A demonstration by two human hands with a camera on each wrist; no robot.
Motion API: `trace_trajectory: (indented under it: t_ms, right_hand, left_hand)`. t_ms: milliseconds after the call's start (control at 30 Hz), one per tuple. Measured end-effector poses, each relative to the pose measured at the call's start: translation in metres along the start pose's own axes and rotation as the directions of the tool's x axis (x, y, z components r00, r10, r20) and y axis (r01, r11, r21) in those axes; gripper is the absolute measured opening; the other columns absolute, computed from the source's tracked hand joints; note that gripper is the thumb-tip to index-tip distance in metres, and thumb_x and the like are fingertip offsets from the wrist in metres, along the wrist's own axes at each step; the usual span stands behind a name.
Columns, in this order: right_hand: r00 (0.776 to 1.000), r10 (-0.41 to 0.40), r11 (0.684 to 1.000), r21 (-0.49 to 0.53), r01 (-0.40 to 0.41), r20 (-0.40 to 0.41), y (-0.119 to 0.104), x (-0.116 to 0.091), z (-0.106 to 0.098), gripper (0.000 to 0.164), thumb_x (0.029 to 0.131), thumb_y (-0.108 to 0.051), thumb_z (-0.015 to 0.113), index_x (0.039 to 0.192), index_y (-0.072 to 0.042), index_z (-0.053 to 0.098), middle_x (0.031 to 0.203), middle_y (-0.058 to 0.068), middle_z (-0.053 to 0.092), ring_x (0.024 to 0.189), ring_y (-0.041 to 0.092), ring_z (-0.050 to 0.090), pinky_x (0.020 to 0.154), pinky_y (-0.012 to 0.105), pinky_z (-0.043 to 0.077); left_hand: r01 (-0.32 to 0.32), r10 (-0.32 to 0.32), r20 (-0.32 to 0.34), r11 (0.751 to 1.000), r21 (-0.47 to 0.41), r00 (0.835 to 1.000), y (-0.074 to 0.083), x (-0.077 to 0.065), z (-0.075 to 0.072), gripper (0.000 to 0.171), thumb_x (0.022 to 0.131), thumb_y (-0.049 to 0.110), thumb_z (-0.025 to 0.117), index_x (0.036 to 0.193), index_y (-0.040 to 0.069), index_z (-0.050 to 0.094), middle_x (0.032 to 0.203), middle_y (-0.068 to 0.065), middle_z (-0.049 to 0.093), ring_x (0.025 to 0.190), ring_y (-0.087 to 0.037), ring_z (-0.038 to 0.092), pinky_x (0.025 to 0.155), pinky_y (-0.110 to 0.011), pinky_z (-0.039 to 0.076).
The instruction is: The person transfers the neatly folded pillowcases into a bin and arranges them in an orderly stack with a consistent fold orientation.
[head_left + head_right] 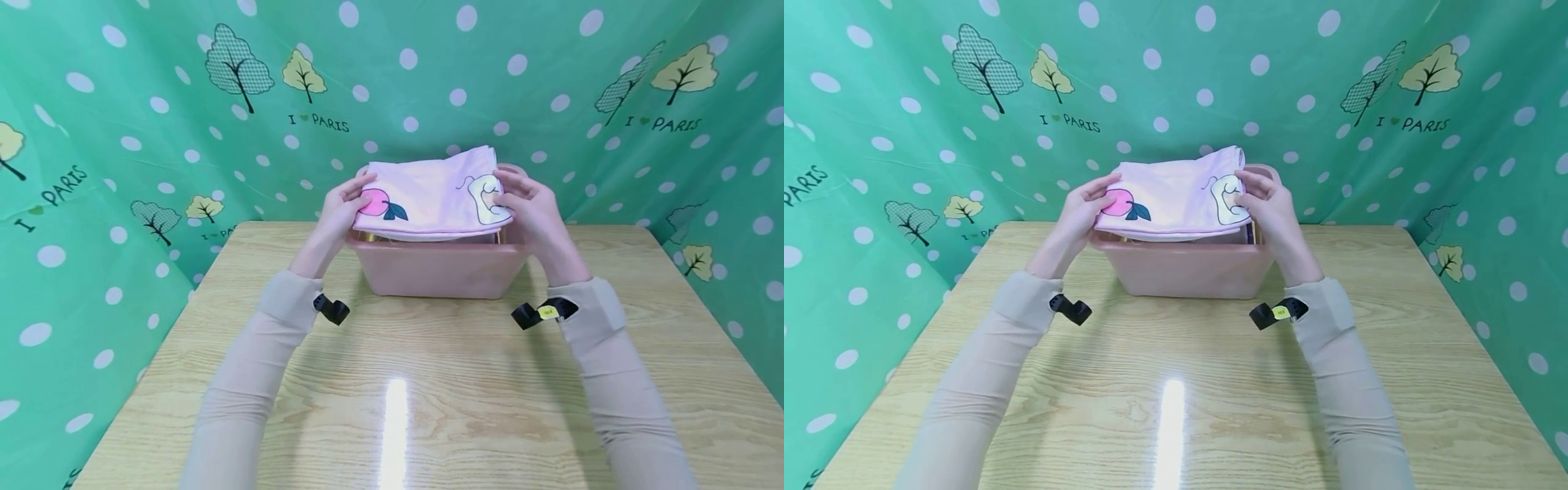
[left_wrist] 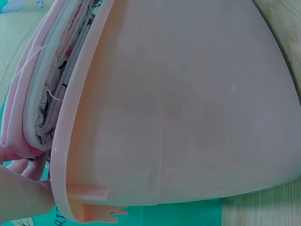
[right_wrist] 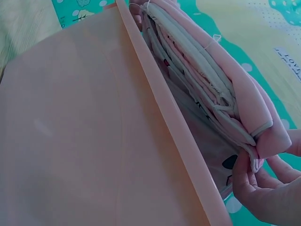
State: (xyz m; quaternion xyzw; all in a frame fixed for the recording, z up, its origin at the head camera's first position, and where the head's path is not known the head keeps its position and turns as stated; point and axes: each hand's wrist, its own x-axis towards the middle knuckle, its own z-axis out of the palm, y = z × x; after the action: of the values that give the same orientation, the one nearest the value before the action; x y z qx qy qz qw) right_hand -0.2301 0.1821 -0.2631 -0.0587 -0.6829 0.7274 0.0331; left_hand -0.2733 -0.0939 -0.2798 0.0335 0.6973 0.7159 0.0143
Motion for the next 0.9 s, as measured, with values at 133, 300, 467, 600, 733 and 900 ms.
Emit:
trace_trajectory:
  t_ms: [133,300,467,600,733,900]
  right_hand:
    - [1.0,0.001,1.0,0.016,-0.001,0.001,0.001,0.003,-0.001,0.046,0.082,0.002,0.057,0.125,-0.013,0.052,0.132,0.0,0.044,0.111,0.014,0.045,0.066,0.009,0.045]
    - [1.0,0.006,0.999,0.032,-0.006,-0.006,0.003,0.007,-0.002,0.045,0.081,0.002,0.058,0.124,-0.013,0.053,0.129,0.004,0.046,0.097,0.01,0.048,0.048,0.01,0.037]
    - [1.0,0.007,0.999,0.034,-0.007,0.001,0.004,0.009,-0.003,0.044,0.082,0.002,0.057,0.124,-0.013,0.052,0.131,0.005,0.045,0.101,0.01,0.046,0.045,0.011,0.034]
    - [1.0,0.008,1.0,0.011,-0.008,-0.01,0.004,0.011,-0.003,0.045,0.082,0.002,0.058,0.124,-0.012,0.052,0.13,0.007,0.046,0.096,0.01,0.048,0.045,0.01,0.034]
    - [1.0,0.007,0.998,-0.062,-0.008,-0.014,0.006,0.012,-0.004,0.044,0.083,0.0,0.057,0.125,-0.013,0.051,0.129,0.007,0.046,0.1,0.011,0.047,0.058,0.01,0.042]
    - [0.993,-0.111,0.932,-0.345,0.113,0.026,0.009,0.008,-0.007,0.04,0.088,-0.008,0.051,0.127,-0.011,0.048,0.127,0.011,0.047,0.112,0.019,0.046,0.087,0.024,0.042]
  left_hand:
    - [0.004,-0.004,-0.008,1.0,-0.002,1.0,-0.001,0.002,0.002,0.039,0.088,-0.004,0.046,0.123,0.012,0.053,0.137,0.005,0.038,0.124,-0.009,0.035,0.098,-0.022,0.033]
    - [0.021,-0.02,-0.022,0.999,0.033,1.0,-0.001,0.005,0.004,0.039,0.088,-0.004,0.045,0.123,0.014,0.054,0.137,0.0,0.039,0.123,-0.012,0.037,0.096,-0.023,0.035]
    - [0.034,-0.031,-0.036,0.994,0.1,0.999,-0.003,0.007,0.007,0.041,0.088,-0.003,0.045,0.122,0.018,0.054,0.135,-0.002,0.041,0.121,-0.013,0.039,0.095,-0.024,0.036]
    - [0.03,-0.025,-0.035,0.99,0.141,0.999,-0.004,0.01,0.008,0.041,0.088,-0.003,0.045,0.122,0.019,0.054,0.134,-0.002,0.042,0.121,-0.013,0.04,0.095,-0.024,0.037]
    - [0.013,-0.008,-0.031,0.984,0.177,0.999,-0.006,0.011,0.009,0.04,0.089,-0.002,0.045,0.122,0.018,0.054,0.134,-0.001,0.042,0.121,-0.012,0.04,0.095,-0.024,0.037]
    - [-0.075,0.081,-0.014,0.963,0.26,0.997,-0.008,0.008,0.01,0.038,0.088,-0.002,0.046,0.123,0.01,0.053,0.13,-0.008,0.046,0.118,-0.016,0.042,0.096,-0.024,0.035]
